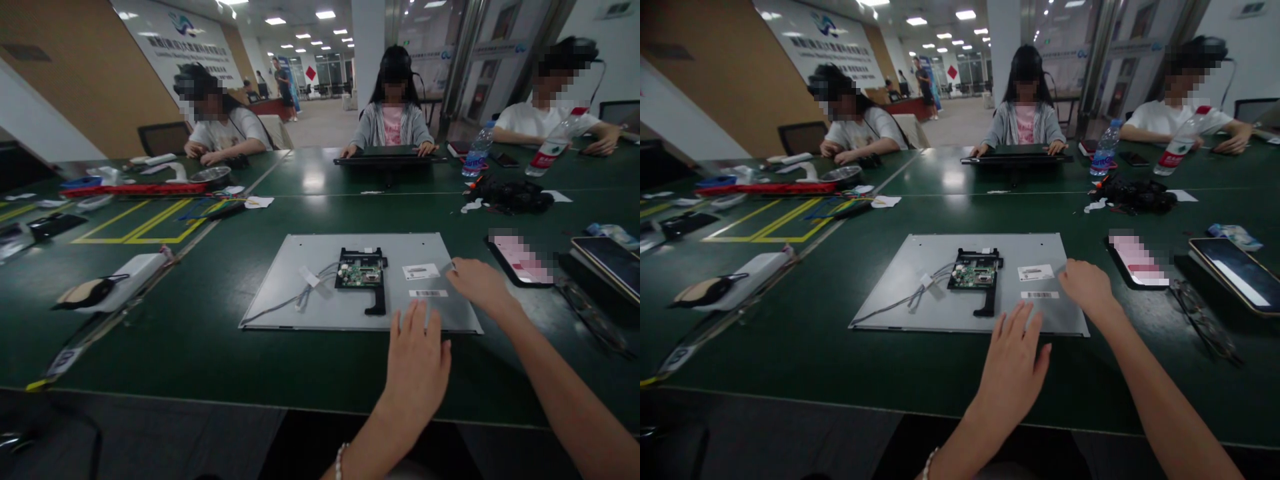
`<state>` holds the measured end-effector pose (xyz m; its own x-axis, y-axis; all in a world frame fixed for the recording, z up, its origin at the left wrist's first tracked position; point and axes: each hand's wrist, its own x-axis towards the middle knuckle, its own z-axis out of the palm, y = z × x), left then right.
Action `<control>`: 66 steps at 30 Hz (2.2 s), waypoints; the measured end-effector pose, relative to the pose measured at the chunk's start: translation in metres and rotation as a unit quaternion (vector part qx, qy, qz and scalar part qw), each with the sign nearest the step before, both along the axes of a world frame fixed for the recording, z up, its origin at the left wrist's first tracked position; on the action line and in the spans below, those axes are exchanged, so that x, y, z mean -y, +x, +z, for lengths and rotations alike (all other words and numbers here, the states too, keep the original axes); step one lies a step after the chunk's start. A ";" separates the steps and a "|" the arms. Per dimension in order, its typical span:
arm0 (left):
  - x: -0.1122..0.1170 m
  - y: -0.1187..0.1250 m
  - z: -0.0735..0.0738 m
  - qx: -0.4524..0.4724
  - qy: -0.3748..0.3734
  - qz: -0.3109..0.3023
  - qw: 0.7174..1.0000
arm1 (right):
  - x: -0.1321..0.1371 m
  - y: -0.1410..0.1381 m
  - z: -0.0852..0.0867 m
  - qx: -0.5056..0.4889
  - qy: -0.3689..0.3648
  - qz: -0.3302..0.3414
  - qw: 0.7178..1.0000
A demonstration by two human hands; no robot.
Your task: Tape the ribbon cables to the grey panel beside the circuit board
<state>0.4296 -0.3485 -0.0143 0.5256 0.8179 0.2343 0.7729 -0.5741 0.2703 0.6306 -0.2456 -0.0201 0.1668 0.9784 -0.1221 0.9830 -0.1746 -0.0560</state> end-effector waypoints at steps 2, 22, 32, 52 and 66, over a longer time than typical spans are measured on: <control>0.000 0.012 -0.005 -0.006 -0.005 0.009 1.000 | -0.001 -0.002 -0.002 -0.010 0.010 0.011 1.000; -0.022 -0.001 -0.012 -0.124 -0.030 0.137 0.982 | 0.006 -0.056 -0.018 -0.187 0.137 0.209 0.950; -0.035 -0.046 -0.002 -0.144 -0.029 0.191 0.970 | 0.019 -0.083 -0.031 -0.223 0.131 0.361 0.896; -0.068 -0.112 0.003 -0.150 -0.067 0.265 0.950 | 0.020 -0.090 -0.017 -0.220 0.052 0.376 0.899; -0.069 -0.114 0.001 -0.124 -0.044 0.337 0.932 | 0.022 -0.090 -0.013 -0.221 0.050 0.381 0.897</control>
<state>0.3160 -0.2798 -0.0136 -0.0850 0.9923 0.0897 0.9951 0.0800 0.0576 0.5404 -0.2676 -0.0333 -0.5966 0.7981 0.0836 0.6934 0.5651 -0.4471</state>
